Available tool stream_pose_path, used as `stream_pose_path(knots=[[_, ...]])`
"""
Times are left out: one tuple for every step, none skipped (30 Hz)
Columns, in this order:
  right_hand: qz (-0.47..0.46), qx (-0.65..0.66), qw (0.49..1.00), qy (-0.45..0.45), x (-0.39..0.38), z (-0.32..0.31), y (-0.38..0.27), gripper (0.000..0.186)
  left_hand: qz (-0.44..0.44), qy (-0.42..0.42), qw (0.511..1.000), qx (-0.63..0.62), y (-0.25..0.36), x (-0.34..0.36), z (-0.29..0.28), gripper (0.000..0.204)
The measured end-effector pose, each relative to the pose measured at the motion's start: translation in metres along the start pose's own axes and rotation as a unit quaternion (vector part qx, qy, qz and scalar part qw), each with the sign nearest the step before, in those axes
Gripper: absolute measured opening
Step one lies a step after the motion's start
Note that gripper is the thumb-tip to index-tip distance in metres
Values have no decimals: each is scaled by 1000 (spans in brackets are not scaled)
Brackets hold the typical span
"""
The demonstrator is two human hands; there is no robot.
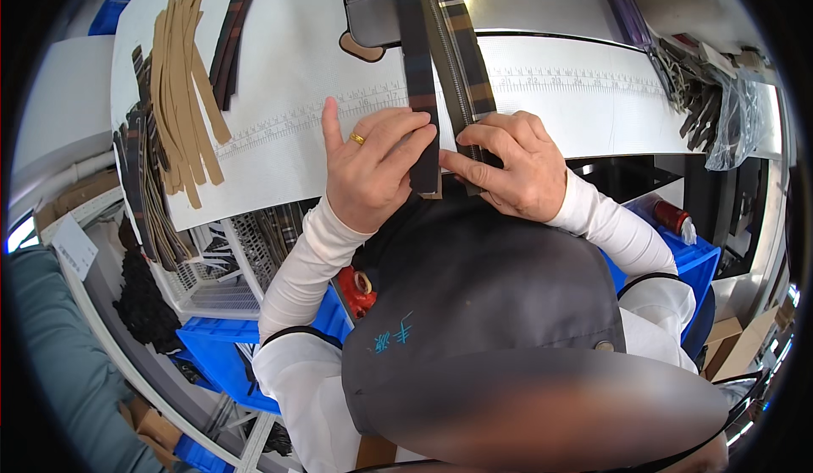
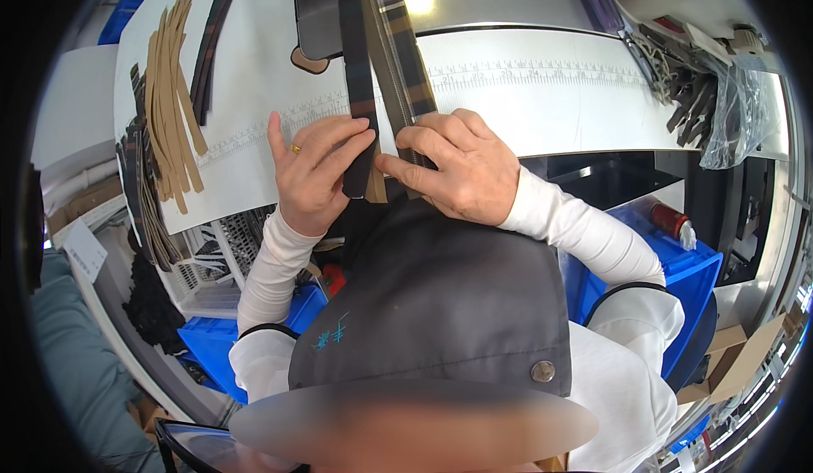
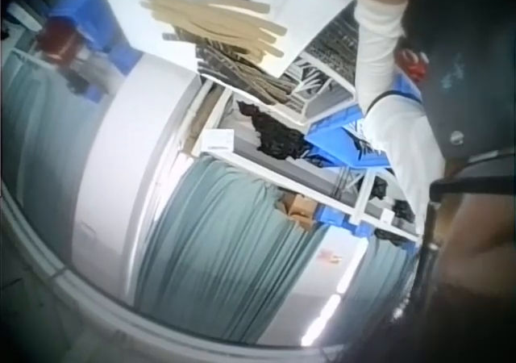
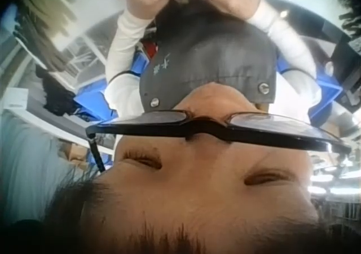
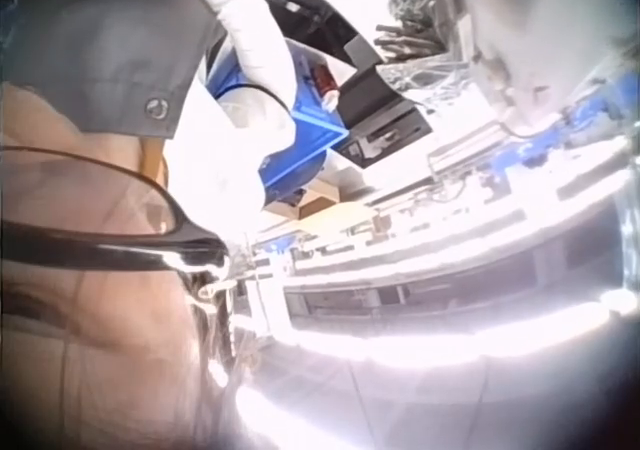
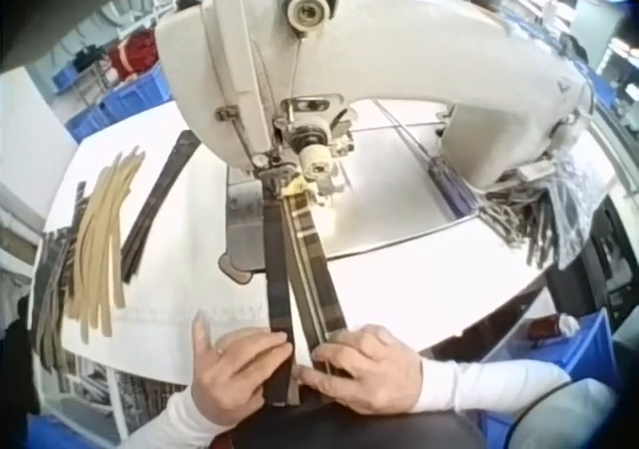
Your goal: The recorder is using an industrial sewing machine to join narrow strips of fabric or leather, likely for edge binding or garment components.
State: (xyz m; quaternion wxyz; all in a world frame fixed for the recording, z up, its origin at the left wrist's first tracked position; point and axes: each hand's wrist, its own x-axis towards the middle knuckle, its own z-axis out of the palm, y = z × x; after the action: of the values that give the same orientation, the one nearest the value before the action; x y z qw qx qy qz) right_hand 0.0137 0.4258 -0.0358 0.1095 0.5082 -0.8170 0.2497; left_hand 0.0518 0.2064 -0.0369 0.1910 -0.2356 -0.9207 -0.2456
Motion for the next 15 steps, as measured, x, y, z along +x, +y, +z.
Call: stream_pose_path(knots=[[-6,-3,1000,7,0,0,0,44,6,2,1000,0,0,0,0,22],[-4,-4,1000,7,-2,1,1,44,7,2,1000,-1,0,-1,2,22],[-21,13,999,37,-4,3,3,42,11,11,1000,10,1,-2,4,23],[-39,29,997,68,-6,4,5,40,15,20,999,20,1,-2,5,23],[-38,28,997,69,-8,5,7,40,16,20,999,20,1,-2,5,23],[-49,39,995,82,-11,5,8,37,20,22,999,34,2,-3,6,22],[-61,51,992,95,-12,6,8,34,23,24,998,48,2,-4,5,22],[-60,50,992,95,-11,5,5,34,24,23,998,47,2,-4,5,22],[-52,42,993,96,-8,3,1,32,29,27,998,49,2,-5,5,21],[-44,33,994,97,-7,2,-2,30,33,30,998,51,1,-5,5,21],[-43,32,994,97,-6,3,-4,30,34,30,998,49,1,-5,5,21],[-41,26,994,100,-6,4,-5,30,27,27,999,36,2,-5,5,21],[-40,19,994,102,-6,5,-7,30,21,25,999,23,2,-5,4,22],[-39,19,994,102,-5,5,-8,30,21,25,999,22,2,-5,4,22],[-38,18,995,95,-4,4,-10,30,19,27,999,18,2,-5,4,21]])
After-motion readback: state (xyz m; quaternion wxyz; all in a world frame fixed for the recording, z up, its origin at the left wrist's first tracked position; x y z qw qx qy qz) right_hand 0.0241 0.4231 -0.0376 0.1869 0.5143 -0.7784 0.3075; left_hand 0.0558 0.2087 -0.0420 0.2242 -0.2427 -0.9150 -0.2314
